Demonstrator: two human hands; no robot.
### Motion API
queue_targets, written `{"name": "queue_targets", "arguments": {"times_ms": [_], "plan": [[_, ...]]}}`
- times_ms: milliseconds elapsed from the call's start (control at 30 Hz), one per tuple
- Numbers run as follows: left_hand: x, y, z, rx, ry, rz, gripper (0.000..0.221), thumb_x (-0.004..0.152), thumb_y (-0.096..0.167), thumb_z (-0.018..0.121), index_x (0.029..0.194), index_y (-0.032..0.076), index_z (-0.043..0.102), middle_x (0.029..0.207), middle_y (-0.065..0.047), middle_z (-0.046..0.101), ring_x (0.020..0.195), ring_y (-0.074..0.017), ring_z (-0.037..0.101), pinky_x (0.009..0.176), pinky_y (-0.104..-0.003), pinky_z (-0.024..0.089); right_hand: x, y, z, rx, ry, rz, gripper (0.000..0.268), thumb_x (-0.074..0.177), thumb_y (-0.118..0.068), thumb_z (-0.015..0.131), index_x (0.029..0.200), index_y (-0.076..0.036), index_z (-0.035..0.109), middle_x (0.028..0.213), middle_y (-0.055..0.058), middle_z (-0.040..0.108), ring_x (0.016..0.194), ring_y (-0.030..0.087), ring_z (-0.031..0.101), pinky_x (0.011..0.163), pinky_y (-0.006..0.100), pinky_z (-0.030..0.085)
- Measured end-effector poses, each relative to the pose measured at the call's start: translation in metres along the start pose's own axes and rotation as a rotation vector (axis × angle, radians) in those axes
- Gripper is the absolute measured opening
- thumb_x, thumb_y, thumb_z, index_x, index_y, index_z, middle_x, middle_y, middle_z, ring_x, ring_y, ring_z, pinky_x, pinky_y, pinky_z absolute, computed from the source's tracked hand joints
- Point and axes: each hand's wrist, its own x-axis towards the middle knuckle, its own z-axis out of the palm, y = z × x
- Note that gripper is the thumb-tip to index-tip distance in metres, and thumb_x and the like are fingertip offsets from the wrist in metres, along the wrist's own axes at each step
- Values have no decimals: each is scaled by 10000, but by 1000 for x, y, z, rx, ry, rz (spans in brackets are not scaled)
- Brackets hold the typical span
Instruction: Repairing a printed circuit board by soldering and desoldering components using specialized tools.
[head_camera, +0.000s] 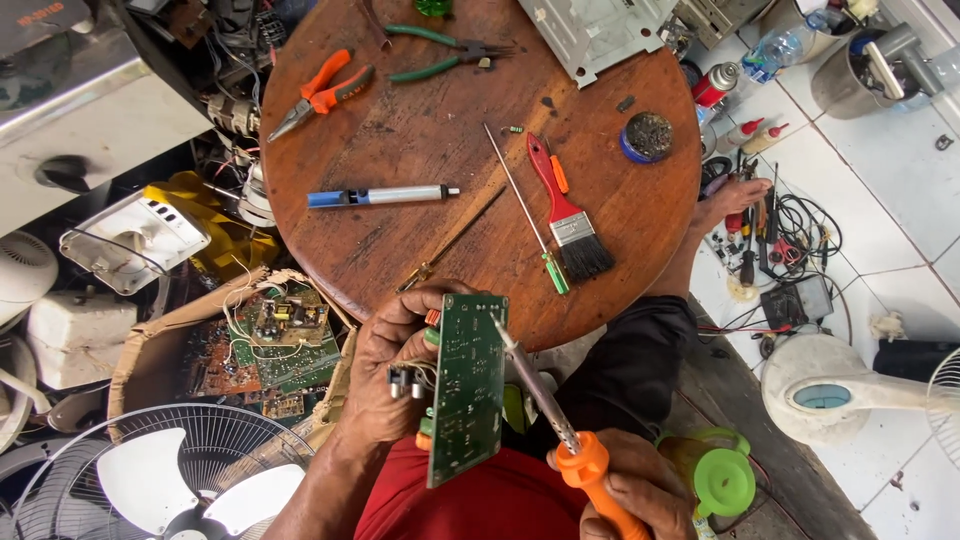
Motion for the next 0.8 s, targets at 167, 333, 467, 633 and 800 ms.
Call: {"name": "queue_targets", "arguments": {"times_ms": [167, 333, 467, 633, 800], "plan": [[6, -11, -1, -227, 134, -233, 132, 870, -57, 727, 992, -5, 729, 1027, -176, 758, 913, -312, 753, 809, -439, 641, -5, -2, -9, -166, -80, 59, 386, 945, -419, 709, 1248, -194, 628, 1160, 86, 745, 1049, 263, 802, 941, 398, 711], [9, -20, -8, -216, 117, -223, 121, 870, -44, 731, 980, 7, 725, 1033, -175, 752, 924, -311, 746, 817, -440, 633, 14, -2, 3, -180, -53, -51, 284, 971, -392, 655, 1187, -209, 655, 978, 89, 767, 831, 209, 813, 773, 341, 722], [9, -28, -17, -210, 108, -211, 113, 870, -33, 735, 971, 17, 722, 1038, -174, 747, 933, -311, 741, 822, -441, 627, 12, -7, 1, -200, -74, 9, 292, 923, -405, 705, 1137, -209, 673, 931, 71, 777, 815, 207, 819, 780, 328, 705], [10, -43, -32, -201, 97, -205, 104, 871, -20, 739, 960, 28, 718, 1044, -172, 741, 944, -310, 735, 830, -443, 619, 18, -3, 6, -229, -46, -74, 238, 942, -342, 667, 1120, -184, 664, 905, 85, 769, 775, 202, 811, 733, 321, 709], [22, -83, -73, -189, 87, -193, 95, 871, -7, 744, 948, 40, 714, 1050, -170, 735, 955, -310, 728, 837, -444, 611, 6, 3, -2, -234, -82, -47, 240, 837, -321, 722, 1018, -163, 707, 884, 51, 759, 739, 133, 773, 717, 241, 658]]}}
